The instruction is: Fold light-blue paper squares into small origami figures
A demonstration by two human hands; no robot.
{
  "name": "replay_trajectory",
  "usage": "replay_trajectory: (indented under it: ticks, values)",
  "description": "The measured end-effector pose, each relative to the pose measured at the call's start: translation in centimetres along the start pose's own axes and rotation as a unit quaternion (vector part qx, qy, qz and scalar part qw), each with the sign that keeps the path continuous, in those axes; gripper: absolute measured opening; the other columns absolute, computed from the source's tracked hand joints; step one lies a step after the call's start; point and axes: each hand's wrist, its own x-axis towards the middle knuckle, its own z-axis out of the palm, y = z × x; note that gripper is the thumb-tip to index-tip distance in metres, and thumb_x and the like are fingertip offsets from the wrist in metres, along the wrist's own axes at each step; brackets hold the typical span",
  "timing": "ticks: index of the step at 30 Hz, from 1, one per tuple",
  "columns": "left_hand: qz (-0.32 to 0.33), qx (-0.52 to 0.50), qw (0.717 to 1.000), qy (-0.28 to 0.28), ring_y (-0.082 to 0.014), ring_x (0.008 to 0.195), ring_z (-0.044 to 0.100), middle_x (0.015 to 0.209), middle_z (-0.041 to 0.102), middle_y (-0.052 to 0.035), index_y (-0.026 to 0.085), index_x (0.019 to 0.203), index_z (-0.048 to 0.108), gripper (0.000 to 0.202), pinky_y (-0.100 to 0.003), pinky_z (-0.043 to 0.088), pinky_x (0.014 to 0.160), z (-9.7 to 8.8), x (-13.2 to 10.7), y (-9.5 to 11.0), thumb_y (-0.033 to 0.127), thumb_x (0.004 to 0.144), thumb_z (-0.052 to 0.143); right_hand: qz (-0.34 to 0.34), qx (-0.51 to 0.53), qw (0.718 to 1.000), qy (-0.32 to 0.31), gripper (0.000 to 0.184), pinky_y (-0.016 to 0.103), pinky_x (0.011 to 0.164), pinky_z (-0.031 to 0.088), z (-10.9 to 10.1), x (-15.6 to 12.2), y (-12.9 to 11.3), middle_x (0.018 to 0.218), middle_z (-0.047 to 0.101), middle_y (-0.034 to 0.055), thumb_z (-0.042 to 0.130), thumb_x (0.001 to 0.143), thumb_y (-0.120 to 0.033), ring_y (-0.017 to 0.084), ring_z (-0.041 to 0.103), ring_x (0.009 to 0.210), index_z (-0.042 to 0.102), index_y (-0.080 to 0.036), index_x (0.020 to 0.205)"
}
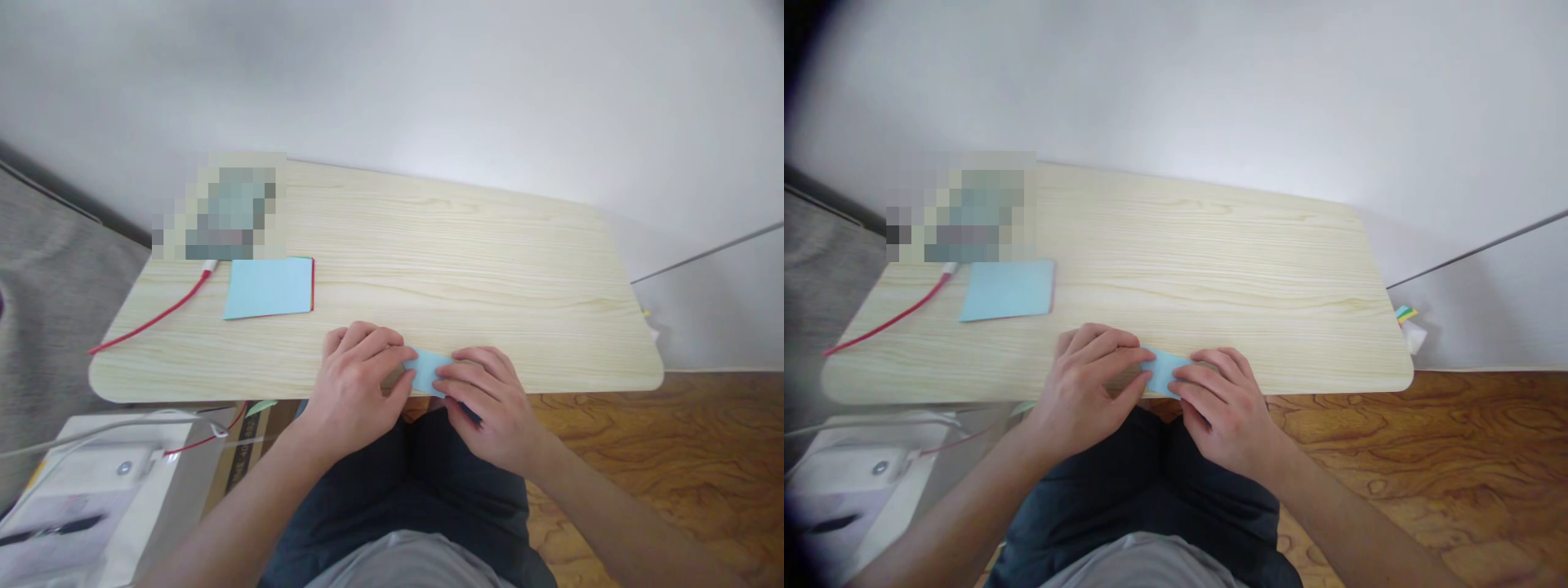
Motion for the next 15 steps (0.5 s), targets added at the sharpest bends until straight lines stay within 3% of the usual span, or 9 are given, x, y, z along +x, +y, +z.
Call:
replay_trajectory:
  ticks: [9,15]
  values:
    - [0.003,0.0,1.0,-0.003,-0.0259,0.108,0.058,0.11,0.072,-0.0029,0.029,0.103,0.074,0.017,-0.048,0.038,0.097,-0.1,0.0,0.1,0.033,0.088,0.067,0.01,0.022,1.0,0.015,0.024,0.048,0.095,0.049,0.1,0.4,-0.1,0.106,0.075,0.0023,0.071,0.087,-0.013,0.025,0.061,0.109,0.071,-0.027,0.107]
    - [0.005,0.005,1.0,-0.008,-0.025,0.106,0.058,0.109,0.071,-0.0036,0.03,0.102,0.074,0.015,-0.046,0.038,0.095,-0.1,-0.1,0.0,0.033,0.089,0.067,0.105,0.024,0.994,0.0,0.009,0.044,0.092,0.045,0.2,2.1,-1.0,0.097,0.072,0.0031,0.066,0.094,-0.022,0.023,0.059,0.1,0.07,-0.024,0.1]
